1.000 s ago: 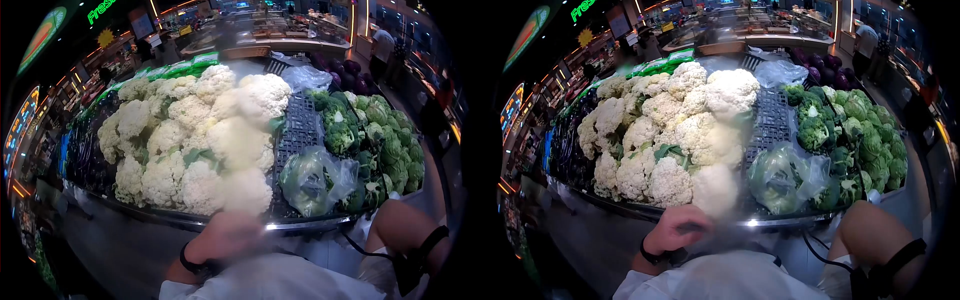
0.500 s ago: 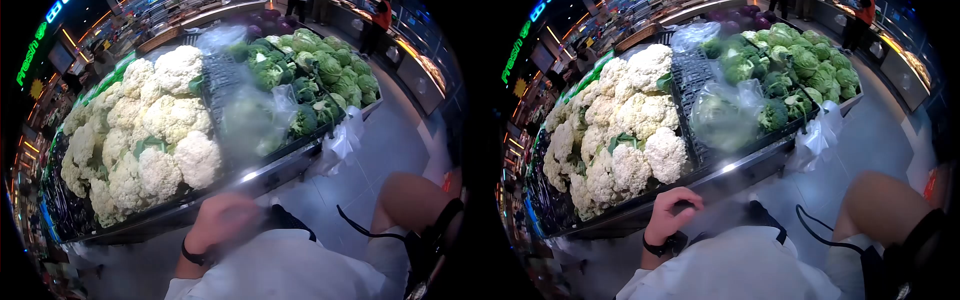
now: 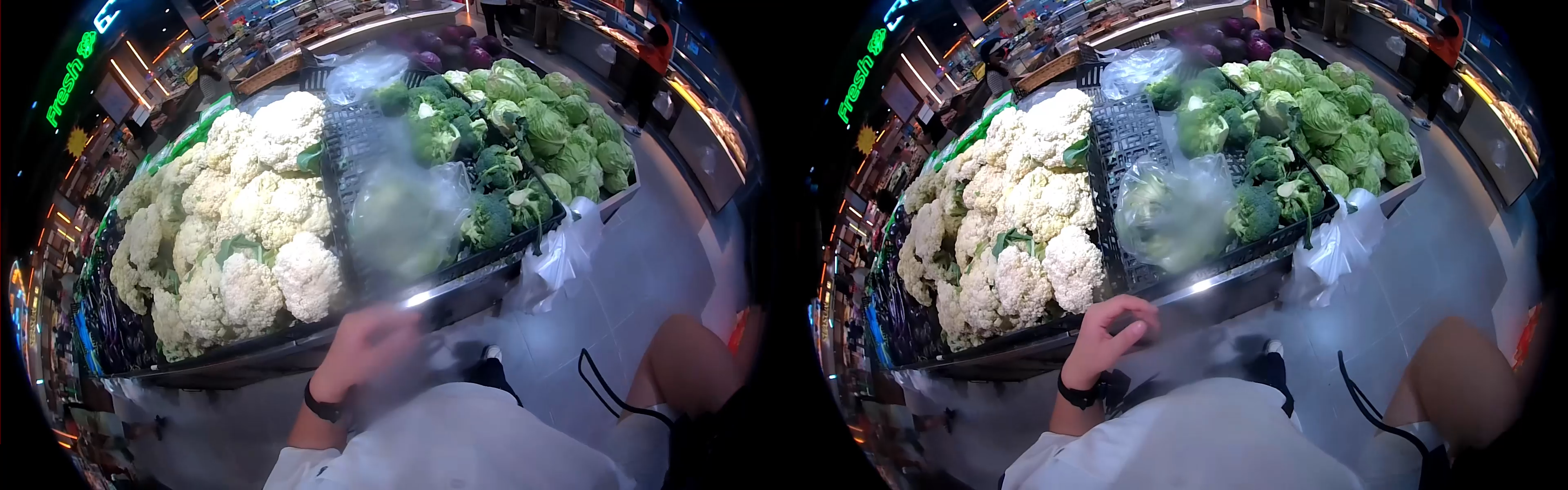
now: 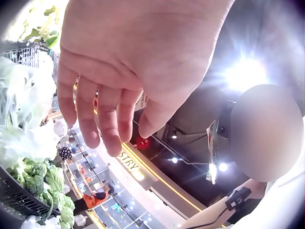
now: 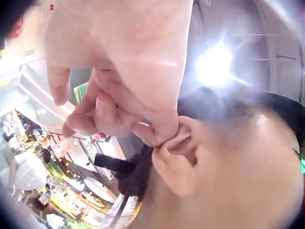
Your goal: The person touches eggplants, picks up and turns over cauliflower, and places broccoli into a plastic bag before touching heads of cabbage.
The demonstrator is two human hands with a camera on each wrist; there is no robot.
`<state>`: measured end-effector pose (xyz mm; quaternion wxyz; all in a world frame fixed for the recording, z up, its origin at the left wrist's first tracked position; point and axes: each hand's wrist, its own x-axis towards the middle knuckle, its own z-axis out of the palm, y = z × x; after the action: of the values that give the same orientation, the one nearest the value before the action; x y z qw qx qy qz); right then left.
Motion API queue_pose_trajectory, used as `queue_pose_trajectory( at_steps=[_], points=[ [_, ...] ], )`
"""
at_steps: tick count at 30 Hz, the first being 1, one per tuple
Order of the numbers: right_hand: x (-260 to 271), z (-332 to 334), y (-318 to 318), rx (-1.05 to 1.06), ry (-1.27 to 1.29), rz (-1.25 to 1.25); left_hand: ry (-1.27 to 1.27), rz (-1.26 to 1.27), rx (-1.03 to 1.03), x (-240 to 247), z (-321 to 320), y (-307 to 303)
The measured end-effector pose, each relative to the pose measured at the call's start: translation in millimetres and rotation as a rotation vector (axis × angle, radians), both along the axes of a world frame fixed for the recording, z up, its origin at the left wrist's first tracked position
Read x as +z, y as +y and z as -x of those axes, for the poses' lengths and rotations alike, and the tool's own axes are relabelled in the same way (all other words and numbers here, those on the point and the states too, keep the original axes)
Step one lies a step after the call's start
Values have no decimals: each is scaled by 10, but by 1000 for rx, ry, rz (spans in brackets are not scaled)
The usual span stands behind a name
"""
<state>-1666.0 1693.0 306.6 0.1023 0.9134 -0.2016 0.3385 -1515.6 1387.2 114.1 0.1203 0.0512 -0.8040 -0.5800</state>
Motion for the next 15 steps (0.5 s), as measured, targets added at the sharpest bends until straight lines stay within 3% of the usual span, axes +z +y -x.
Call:
queue_pose_trajectory(
  at_steps=[6, 9, 15],
  points=[
    [-25, 790, 328, 100, 19, -22, 4, 90, 172, -83, 711, 241],
    [-41, 1193, 460, 186, 10, -42, -20, 19, 342, -85, 978, 357],
    [-21, 1952, 486, 480, -31, -157, 28, -45, 572, -342, 1254, 177]
  ],
)
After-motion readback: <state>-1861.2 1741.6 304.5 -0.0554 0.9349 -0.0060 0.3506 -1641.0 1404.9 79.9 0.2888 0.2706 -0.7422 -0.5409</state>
